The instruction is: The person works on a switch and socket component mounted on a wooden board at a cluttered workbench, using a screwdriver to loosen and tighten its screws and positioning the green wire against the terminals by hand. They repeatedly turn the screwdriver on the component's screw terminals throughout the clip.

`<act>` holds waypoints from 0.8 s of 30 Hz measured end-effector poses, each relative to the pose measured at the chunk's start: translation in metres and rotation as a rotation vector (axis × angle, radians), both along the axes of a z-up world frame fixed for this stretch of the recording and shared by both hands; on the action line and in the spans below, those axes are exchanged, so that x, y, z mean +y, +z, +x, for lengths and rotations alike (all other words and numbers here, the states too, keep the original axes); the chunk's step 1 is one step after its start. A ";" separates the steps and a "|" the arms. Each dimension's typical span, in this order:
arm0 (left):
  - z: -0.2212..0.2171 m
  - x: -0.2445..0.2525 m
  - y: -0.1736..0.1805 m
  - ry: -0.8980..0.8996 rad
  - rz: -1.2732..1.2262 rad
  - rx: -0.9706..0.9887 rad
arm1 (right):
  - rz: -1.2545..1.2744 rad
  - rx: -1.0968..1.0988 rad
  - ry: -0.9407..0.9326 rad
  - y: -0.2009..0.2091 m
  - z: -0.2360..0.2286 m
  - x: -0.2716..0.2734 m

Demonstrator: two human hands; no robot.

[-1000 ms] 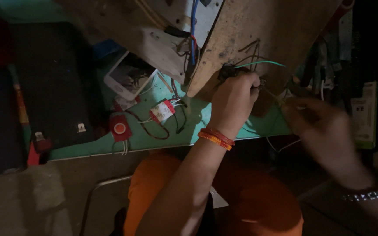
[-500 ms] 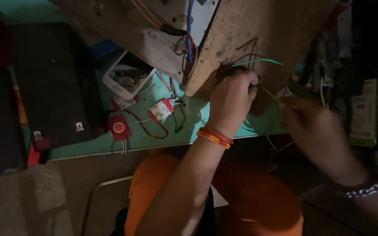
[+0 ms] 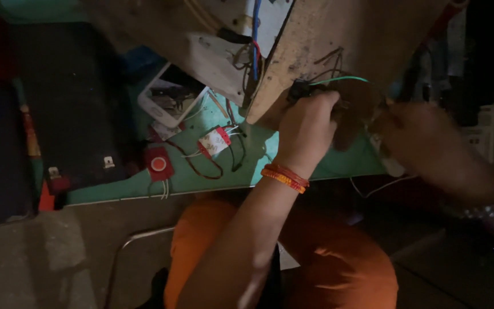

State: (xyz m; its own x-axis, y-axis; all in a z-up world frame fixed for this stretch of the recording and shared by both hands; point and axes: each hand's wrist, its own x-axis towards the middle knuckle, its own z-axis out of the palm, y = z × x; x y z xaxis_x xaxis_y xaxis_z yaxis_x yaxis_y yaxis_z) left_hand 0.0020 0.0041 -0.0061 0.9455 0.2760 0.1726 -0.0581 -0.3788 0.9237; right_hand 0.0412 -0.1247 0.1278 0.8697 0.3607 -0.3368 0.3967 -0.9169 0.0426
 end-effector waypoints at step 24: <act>-0.001 0.001 0.003 0.013 -0.024 -0.009 | -0.346 -0.158 0.312 -0.036 -0.032 -0.051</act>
